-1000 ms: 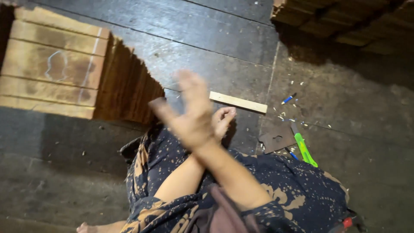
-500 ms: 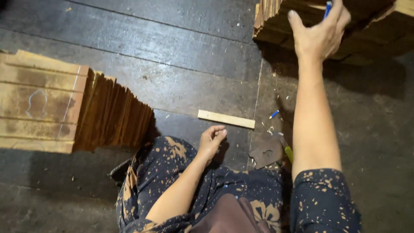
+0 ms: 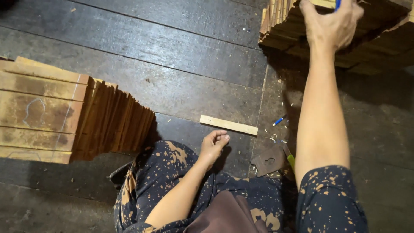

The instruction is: Tracing a specific shape onto small wooden blocks using a pen and a wooden guide for consistency.

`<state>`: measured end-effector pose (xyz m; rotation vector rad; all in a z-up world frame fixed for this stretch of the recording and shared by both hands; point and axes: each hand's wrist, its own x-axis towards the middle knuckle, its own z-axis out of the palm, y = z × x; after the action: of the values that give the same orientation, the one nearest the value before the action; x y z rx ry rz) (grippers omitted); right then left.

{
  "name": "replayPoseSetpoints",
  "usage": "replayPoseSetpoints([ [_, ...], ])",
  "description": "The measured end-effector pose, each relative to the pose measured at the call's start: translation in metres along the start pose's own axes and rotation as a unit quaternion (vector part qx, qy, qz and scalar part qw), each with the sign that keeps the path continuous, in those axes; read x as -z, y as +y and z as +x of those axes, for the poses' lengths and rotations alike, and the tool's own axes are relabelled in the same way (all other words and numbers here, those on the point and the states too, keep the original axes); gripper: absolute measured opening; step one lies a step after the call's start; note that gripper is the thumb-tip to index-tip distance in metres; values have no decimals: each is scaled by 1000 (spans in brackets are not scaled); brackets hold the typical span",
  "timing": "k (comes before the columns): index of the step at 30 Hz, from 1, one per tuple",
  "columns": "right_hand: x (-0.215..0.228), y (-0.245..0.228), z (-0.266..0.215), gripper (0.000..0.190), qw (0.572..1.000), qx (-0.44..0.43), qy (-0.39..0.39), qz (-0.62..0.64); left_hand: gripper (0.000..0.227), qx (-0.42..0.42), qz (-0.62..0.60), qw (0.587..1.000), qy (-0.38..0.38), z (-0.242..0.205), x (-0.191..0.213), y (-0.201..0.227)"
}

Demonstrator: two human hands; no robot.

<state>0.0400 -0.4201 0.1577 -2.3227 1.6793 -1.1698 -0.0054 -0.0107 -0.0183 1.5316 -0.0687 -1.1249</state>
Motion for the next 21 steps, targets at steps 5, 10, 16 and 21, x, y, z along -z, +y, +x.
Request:
replayPoseSetpoints([
  [5, 93, -31, -59, 49, 803, -239, -88, 539, 28, -29, -30, 999, -6, 7, 2, -12],
  [10, 176, -9, -119, 89, 463, -439, -327, 697, 27, -28, -32, 999, 7, 13, 2, -16],
  [16, 204, 7, -198, 74, 355, -439, -350, 748, 32, -100, -52, 993, 31, 17, 3, -23],
  [21, 167, 109, -296, 70, 431, -481, -328, 689, 52, -64, -125, 990, 7, 17, 4, -18],
])
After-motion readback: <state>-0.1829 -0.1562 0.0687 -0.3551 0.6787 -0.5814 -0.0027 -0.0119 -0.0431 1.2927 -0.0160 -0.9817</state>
